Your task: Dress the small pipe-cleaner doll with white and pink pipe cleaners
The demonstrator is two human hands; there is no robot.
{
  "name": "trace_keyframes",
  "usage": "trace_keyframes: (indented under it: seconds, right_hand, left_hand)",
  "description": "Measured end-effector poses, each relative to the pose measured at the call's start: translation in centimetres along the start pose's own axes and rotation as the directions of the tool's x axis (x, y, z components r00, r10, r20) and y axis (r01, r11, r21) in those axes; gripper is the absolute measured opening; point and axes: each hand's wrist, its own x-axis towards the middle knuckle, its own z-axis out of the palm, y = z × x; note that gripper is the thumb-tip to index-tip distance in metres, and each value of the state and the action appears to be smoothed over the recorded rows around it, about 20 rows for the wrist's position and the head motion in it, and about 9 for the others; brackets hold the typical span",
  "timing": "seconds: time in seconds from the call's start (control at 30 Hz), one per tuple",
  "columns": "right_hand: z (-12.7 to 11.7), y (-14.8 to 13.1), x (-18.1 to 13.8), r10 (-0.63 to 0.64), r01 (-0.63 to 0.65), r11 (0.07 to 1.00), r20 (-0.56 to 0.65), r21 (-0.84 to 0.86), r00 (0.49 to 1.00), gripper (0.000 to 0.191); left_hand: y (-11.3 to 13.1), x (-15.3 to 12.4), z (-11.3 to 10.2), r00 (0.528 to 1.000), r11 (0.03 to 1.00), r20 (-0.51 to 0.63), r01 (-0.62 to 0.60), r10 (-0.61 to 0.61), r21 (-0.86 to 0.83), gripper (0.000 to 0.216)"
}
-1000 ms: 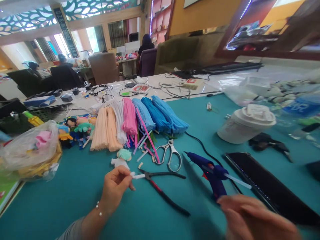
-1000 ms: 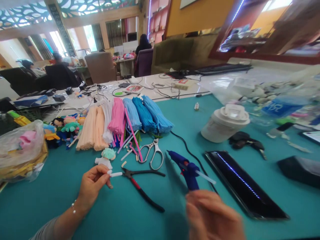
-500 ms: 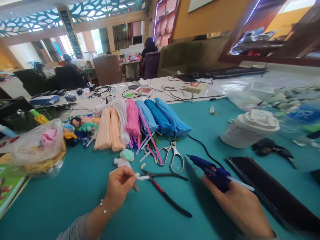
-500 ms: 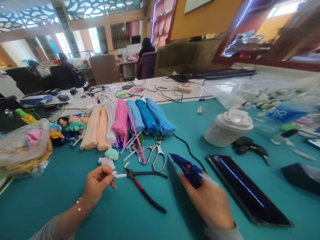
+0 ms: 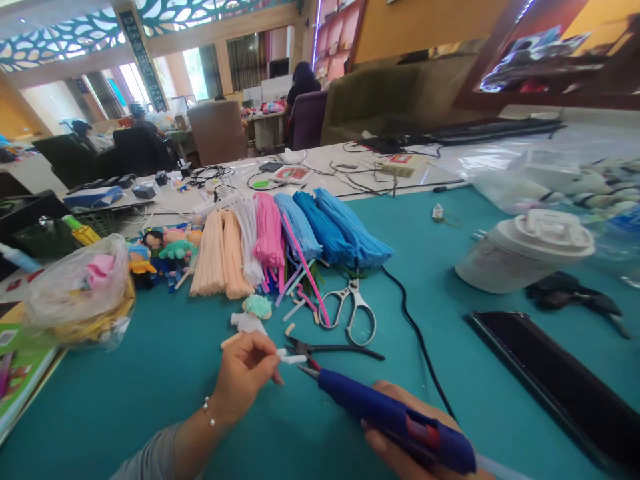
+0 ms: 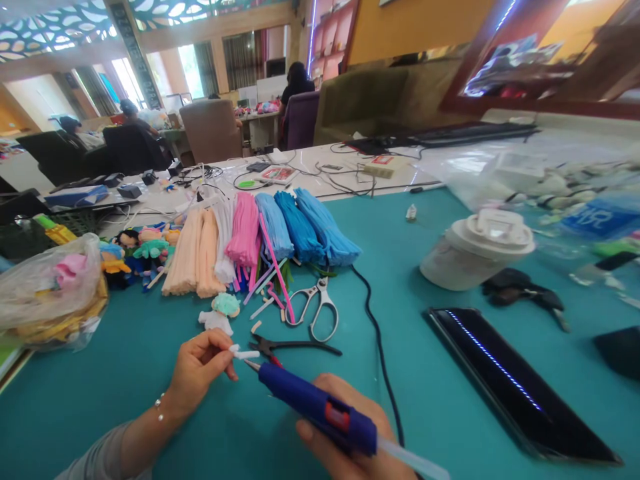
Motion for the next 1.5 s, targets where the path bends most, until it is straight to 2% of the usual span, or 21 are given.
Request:
trace_keyframes:
  seconds: [0.1, 0.27, 0.7, 1.13, 1.5]
  right_hand:
    - [0.3, 0.1, 0.2, -0.017, 0.018, 0.999, 0.03, -0.036, 0.999, 0.019]
    - [0.6, 0.9, 0.3, -0.084, 0.084, 0.995, 0.014, -0.061, 0.996, 0.021]
    - [0.6, 0.4, 0.4, 0.043, -0.04, 0.991, 0.026, -0.125, 0.999, 0.029]
    - [0.6, 1.0, 0.2, 0.042, -0.042, 0.99, -0.001, -0.138, 0.999, 0.033]
    - [0.6, 0.9, 0.4, 0.044, -0.039, 0.989, 0.029, -0.142, 0.999, 0.03]
  left_hand:
    - [0.0, 0.0, -0.1, 1.0, 1.0, 0.019, -0.009, 0.009, 0.009, 0.007]
    - [0.2, 0.1, 0.0, 1.0, 1.0, 0.023, -0.013, 0.012, 0.021, 0.007]
    - [-0.1, 0.2, -0.2, 1.0, 0.999, 0.027, -0.011, 0.011, 0.035, 0.009]
    - [0.1, 0.1, 0.0, 1.0, 1.0, 0.012, -0.009, 0.009, 0.011, 0.009]
    - [0.1, 0.1, -0.1, 1.0, 1.0, 0.015, 0.002, -0.002, 0.017, 0.008]
